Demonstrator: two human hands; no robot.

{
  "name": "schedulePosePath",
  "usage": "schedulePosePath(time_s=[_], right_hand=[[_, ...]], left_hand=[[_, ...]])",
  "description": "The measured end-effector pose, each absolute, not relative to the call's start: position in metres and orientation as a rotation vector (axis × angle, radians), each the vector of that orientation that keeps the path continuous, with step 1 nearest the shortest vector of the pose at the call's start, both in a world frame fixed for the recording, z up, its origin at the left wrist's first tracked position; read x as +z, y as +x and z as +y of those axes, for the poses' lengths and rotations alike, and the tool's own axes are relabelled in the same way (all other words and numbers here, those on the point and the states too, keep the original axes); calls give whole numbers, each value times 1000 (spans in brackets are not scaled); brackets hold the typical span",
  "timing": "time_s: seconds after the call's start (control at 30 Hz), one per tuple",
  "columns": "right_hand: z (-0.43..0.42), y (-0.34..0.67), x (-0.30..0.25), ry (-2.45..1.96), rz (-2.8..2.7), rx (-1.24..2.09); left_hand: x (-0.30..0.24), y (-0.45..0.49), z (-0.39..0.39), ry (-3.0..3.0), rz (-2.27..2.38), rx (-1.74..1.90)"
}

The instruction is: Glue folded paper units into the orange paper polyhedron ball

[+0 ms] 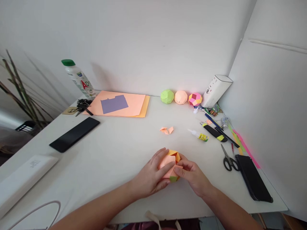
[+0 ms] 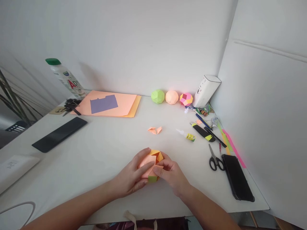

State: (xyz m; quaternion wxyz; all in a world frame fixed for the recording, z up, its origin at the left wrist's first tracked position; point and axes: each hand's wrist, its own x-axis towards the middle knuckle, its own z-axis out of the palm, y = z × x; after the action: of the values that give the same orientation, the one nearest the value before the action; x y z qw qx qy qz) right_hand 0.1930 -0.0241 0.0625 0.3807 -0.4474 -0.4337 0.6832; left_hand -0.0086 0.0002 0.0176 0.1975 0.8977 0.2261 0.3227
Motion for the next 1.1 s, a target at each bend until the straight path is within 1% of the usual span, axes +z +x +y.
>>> schedulePosePath(time_s=[0.47, 1.1], right_hand=[[-23, 191, 55, -1084, -1002, 1765], [-22, 191, 55, -1110, -1062, 1774]], left_hand=[[15, -8, 0, 2576, 649, 918], [15, -8, 0, 2593, 645, 909]])
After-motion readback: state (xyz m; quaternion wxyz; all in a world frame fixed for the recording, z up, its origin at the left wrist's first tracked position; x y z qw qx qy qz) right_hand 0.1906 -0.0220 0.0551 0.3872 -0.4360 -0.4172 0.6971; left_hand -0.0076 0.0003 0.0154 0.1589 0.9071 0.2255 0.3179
